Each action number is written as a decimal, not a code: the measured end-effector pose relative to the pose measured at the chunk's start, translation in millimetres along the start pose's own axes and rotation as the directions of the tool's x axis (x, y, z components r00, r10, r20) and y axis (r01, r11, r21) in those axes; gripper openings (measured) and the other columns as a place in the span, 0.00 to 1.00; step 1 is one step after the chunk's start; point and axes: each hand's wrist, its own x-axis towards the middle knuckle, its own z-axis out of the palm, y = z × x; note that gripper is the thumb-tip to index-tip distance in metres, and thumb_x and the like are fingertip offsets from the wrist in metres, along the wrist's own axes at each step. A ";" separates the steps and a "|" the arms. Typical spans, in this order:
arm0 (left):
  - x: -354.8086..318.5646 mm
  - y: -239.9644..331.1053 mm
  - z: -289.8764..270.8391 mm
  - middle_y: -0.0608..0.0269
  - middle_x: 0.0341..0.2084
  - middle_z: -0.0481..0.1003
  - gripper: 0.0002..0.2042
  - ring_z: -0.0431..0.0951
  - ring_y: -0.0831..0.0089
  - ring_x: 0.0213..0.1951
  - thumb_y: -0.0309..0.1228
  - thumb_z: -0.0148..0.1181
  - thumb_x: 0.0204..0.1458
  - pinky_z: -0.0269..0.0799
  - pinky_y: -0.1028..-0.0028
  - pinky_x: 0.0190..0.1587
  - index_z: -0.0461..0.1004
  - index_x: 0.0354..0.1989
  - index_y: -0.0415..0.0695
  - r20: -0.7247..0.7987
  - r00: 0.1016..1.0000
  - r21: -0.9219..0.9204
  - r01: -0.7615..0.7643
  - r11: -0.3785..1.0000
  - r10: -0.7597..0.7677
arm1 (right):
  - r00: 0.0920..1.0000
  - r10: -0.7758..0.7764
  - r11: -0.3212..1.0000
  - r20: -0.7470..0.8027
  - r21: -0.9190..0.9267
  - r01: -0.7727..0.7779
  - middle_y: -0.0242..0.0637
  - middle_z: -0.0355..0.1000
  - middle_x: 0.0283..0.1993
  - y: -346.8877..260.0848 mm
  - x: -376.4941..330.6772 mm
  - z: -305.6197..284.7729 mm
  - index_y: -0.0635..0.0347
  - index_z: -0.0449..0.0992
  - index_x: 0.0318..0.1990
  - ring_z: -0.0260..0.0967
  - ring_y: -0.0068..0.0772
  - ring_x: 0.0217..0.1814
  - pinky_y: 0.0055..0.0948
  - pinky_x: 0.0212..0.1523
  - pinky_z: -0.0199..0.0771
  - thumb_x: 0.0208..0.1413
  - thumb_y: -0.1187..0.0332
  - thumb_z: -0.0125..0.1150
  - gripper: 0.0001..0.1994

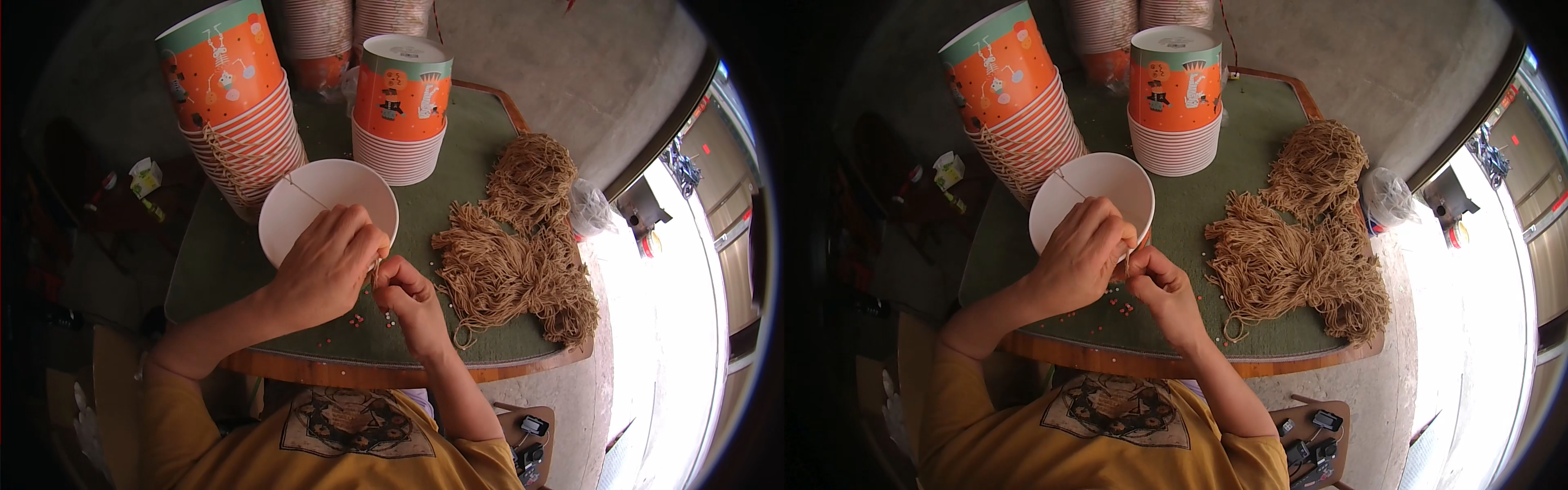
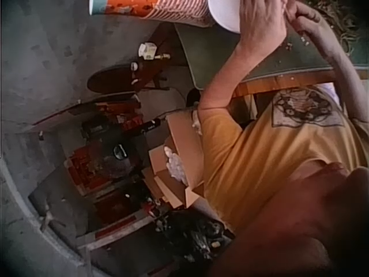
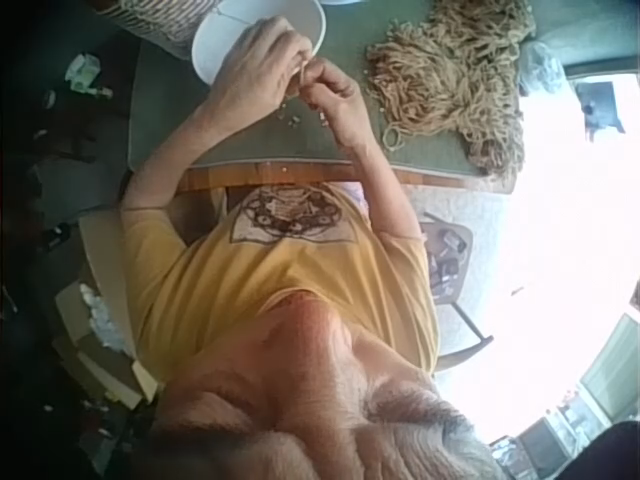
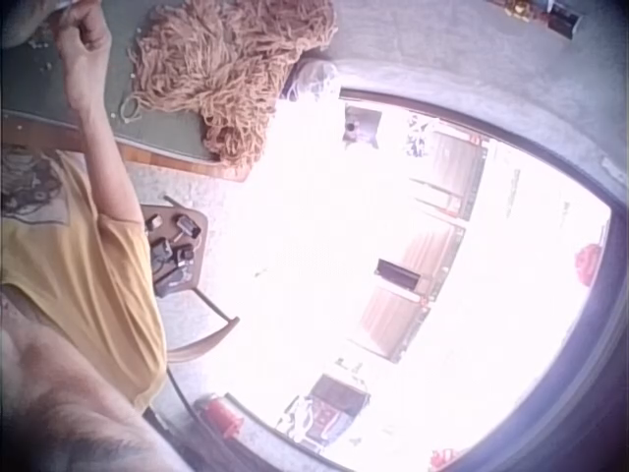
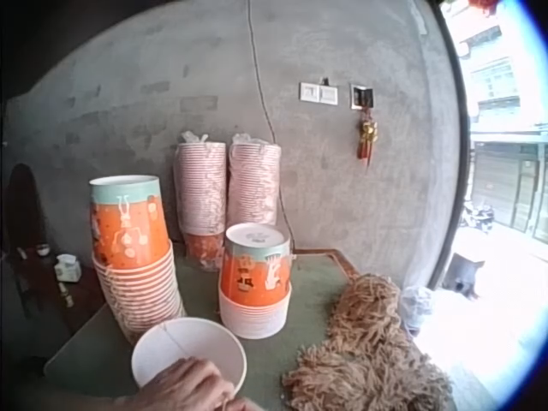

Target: Threading small beads onto strings and organizing stacks of paper cups at a workstation for packaging.

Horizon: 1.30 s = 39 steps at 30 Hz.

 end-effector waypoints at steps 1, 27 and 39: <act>0.3 -0.5 -0.1 0.55 0.34 0.64 0.08 0.68 0.55 0.37 0.20 0.55 0.48 0.65 0.61 0.42 0.66 0.35 0.41 -0.007 1.000 0.026 -0.011 1.000 0.012 | 1.000 -0.001 1.000 0.000 -0.001 0.001 0.21 0.61 0.27 1.3 -0.3 0.4 0.56 0.67 0.31 0.55 0.12 0.29 0.15 0.31 0.55 0.52 0.77 0.52 0.03; -8.1 -4.1 -4.2 0.57 0.34 0.67 0.12 0.70 0.57 0.37 0.16 0.58 0.44 0.68 0.63 0.40 0.67 0.37 0.42 -0.173 0.982 0.020 -0.071 0.997 0.074 | 0.884 -0.459 0.716 -0.094 -0.629 0.305 0.36 0.70 0.31 19.9 -13.2 12.9 0.63 0.73 0.34 0.68 0.25 0.28 0.24 0.31 0.69 0.55 0.76 0.62 0.04; -68.1 35.3 9.1 0.65 0.36 0.76 0.11 0.75 0.79 0.39 0.31 0.54 0.61 0.70 0.79 0.41 0.71 0.46 0.38 0.214 0.741 -0.799 0.508 0.323 -0.636 | 0.776 -0.593 0.293 0.215 -0.840 0.457 0.36 0.69 0.35 18.6 -25.2 22.6 0.56 0.75 0.40 0.66 0.40 0.33 0.34 0.33 0.70 0.43 0.78 0.66 0.14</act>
